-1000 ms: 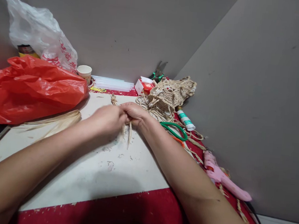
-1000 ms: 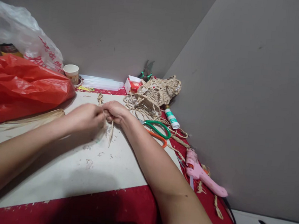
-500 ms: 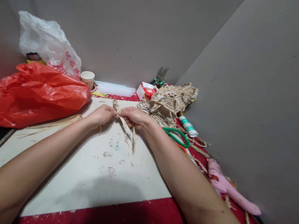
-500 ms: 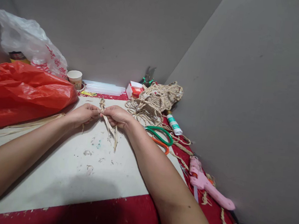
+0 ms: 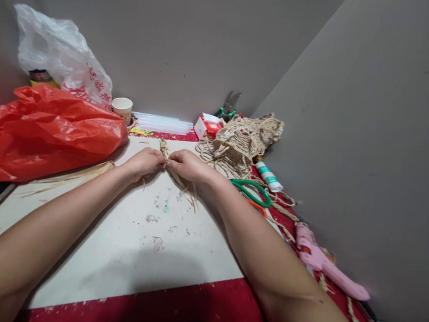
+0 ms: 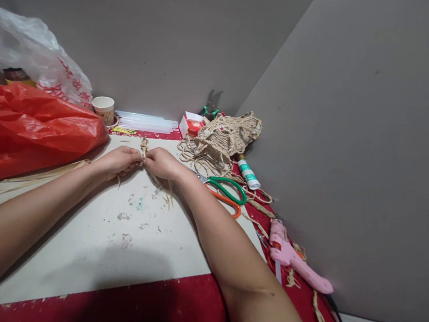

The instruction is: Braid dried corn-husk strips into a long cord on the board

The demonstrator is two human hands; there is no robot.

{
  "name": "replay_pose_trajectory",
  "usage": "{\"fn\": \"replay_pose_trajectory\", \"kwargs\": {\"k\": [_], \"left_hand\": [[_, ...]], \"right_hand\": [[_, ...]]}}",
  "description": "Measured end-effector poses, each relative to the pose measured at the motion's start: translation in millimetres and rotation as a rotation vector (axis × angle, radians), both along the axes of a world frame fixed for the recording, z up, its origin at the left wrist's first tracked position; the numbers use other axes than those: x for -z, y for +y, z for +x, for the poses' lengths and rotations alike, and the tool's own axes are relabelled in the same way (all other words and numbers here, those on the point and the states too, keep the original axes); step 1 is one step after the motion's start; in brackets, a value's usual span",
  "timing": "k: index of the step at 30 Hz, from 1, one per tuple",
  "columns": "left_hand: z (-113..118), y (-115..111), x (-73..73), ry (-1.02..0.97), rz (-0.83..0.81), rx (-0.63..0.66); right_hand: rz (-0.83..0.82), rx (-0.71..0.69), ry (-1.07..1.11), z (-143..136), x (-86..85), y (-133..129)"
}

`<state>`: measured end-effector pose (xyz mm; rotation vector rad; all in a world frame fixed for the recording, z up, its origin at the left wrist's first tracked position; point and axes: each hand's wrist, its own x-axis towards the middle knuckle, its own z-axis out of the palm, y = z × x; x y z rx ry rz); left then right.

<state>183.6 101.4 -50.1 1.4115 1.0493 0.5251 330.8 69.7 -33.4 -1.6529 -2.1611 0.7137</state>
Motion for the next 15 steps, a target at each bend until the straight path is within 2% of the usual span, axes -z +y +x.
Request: {"fn": "replay_pose_trajectory", "kwargs": {"k": [4,9,12,15], "left_hand": [[1.9,-1.2,1.3,0.04,0.027,-0.026],[2.6,-1.6,2.3,0.075,0.037,-0.046],[2.4,-1.6,0.9,0.079,0.037,-0.04],[1.5,-2.0,-1.2,0.049,0.017,-0.036]], "right_hand": [[-0.076,-0.014,-0.039,6.1,-6.6,-2.1],[-0.049,0.041,-0.094,9.6,-11.6,-2.9],[-0.089,0.091,-0.004,3.6,-14.2,-6.6],[-0.204,0.158,0.181,-8.0,-11.9,-11.8]]}}
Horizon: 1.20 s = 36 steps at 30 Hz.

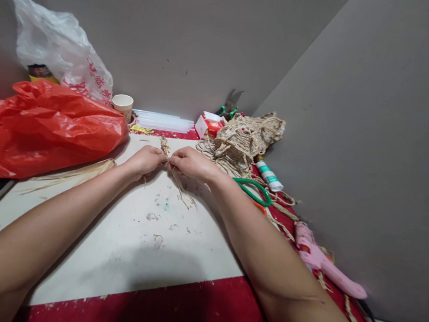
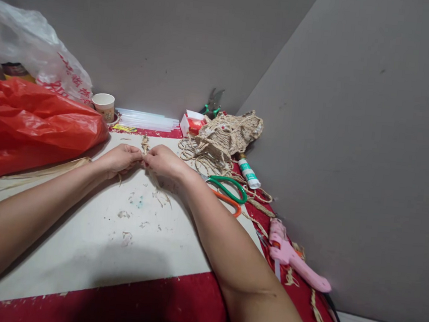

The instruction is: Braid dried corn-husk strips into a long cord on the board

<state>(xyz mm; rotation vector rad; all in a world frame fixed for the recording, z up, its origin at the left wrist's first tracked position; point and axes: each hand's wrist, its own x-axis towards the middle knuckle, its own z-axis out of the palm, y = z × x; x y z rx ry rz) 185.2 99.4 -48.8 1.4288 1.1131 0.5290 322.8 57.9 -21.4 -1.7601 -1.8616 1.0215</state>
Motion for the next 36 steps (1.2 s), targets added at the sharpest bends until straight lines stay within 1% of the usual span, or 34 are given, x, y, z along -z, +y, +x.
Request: {"fn": "replay_pose_trajectory", "kwargs": {"k": [2,4,6,8,10,13,15,17,18,20,22,23,24,25,28,30,32,34,36], "left_hand": [[-0.7,-0.3,-1.4,-0.045,-0.038,0.006],[-1.2,-0.5,-2.4,-0.11,-0.091,0.013],[-1.5,-0.6,-2.5,-0.18,-0.139,0.016],[-1.9,-0.7,-1.8,-0.229,-0.167,0.01],[-2.7,-0.8,-0.6,-0.248,-0.178,0.011],[-4.8,-0.3,0.1,-0.266,-0.201,0.045],[-6.6,0.9,-0.8,-0.279,-0.223,0.053],[-8.5,3.1,-2.2,-0.291,-0.23,0.043],[-9.6,4.4,-2.8,-0.297,-0.23,0.038],[-11.9,7.4,-3.2,-0.315,-0.237,0.044],[-13.7,10.0,-2.2,-0.328,-0.25,0.066],[-14.2,11.0,-1.3,-0.332,-0.256,0.078],[-14.6,11.8,-0.1,-0.337,-0.26,0.088],[-14.6,12.3,1.2,-0.341,-0.261,0.094],[-14.1,12.8,4.5,-0.35,-0.24,0.095],[-13.9,12.5,5.2,-0.344,-0.224,0.101],[-14.1,11.8,4.3,-0.331,-0.215,0.115],[-14.7,10.7,2.1,-0.299,-0.192,0.14],[-15.5,9.5,-0.7,-0.245,-0.152,0.168]], "right_hand": [[-0.076,0.058,0.118,-8.2,5.3,-2.9],[-0.089,0.084,0.15,-14.7,11.4,-4.8],[-0.027,0.066,0.045,-18.8,15.6,-5.9],[0.084,0.03,-0.138,-21.3,16.6,-6.9],[0.18,0.012,-0.301,-23.3,15.1,-8.4],[0.233,-0.032,-0.43,-24.5,9.5,-12.3],[0.231,-0.091,-0.439,-21.0,2.9,-14.9],[0.212,-0.139,-0.369,-12.7,-5.4,-15.7],[0.212,-0.124,-0.311,-7.3,-9.5,-15.1],[0.27,-0.002,-0.18,3.2,-15.5,-11.9],[0.366,0.146,-0.075,9.0,-16.0,-7.0],[0.389,0.184,-0.041,9.1,-13.9,-4.4],[0.374,0.189,-0.009,7.4,-10.3,-2.0],[0.32,0.181,0.033,4.3,-5.8,0.0],[0.014,0.147,0.264,-7.6,9.0,4.2],[-0.131,0.136,0.411,-11.6,15.5,6.1],[-0.155,0.13,0.449,-10.2,18.0,8.1],[-0.15,0.116,0.429,-5.5,18.1,10.4],[-0.204,0.083,0.431,-0.3,18.1,12.8]]}}
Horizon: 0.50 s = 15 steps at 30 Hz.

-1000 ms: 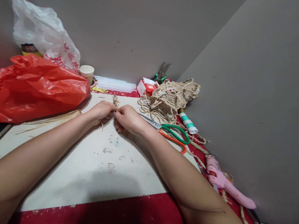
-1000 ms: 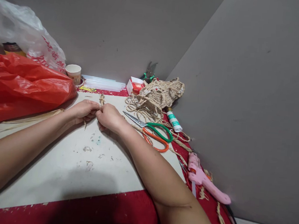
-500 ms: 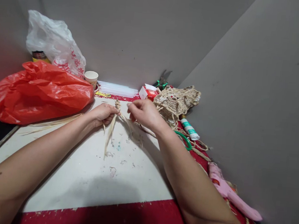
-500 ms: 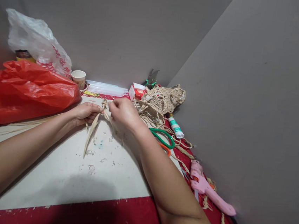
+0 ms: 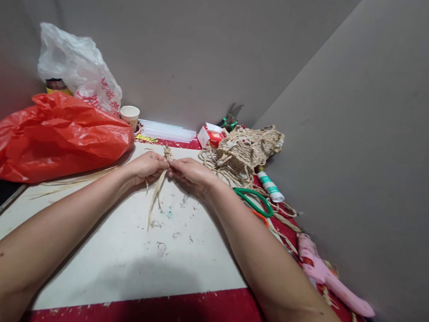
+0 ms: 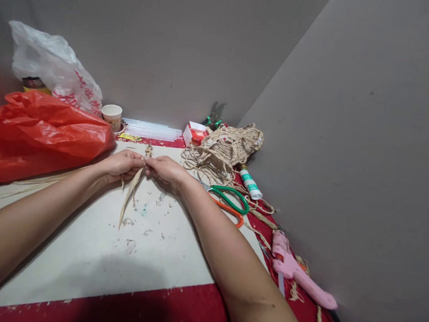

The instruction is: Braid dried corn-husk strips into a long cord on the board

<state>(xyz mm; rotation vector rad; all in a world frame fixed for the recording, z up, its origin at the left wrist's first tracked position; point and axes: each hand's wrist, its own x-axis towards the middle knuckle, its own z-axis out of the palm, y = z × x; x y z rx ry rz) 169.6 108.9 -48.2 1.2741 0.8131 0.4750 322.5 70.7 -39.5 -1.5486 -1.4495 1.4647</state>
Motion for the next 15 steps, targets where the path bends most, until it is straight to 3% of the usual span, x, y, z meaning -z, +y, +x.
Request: {"fn": "replay_pose_trajectory", "kwargs": {"k": [8,15], "left_hand": [[-5.5,0.8,-4.7,0.189,0.275,0.025],[-10.0,3.7,-10.1,0.364,0.443,0.068]], "right_hand": [[-0.213,-0.091,0.246,4.6,5.3,4.7],[-0.228,0.029,0.337,-0.5,5.0,2.6]]}}
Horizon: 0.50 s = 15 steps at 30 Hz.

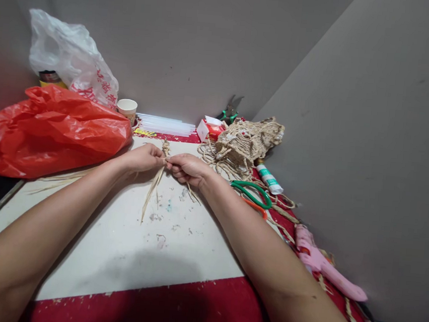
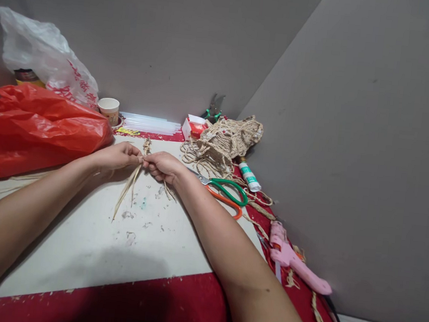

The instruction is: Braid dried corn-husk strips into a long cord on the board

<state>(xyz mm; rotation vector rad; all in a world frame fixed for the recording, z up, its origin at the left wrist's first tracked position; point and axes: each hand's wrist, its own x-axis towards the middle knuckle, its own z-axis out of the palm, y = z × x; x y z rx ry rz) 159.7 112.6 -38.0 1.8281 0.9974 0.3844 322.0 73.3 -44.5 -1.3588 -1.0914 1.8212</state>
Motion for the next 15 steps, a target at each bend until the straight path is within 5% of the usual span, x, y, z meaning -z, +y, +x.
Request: {"fn": "replay_pose_trajectory", "kwargs": {"k": [10,15], "left_hand": [[11.0,-20.6,-10.5,0.448,0.582,-0.061],[23.4,-44.8,-2.9,0.415,0.523,-0.114]], "right_hand": [[-0.032,0.159,0.028,-13.4,4.7,-2.7],[-0.08,0.167,0.073,-14.0,8.1,-1.6]]}}
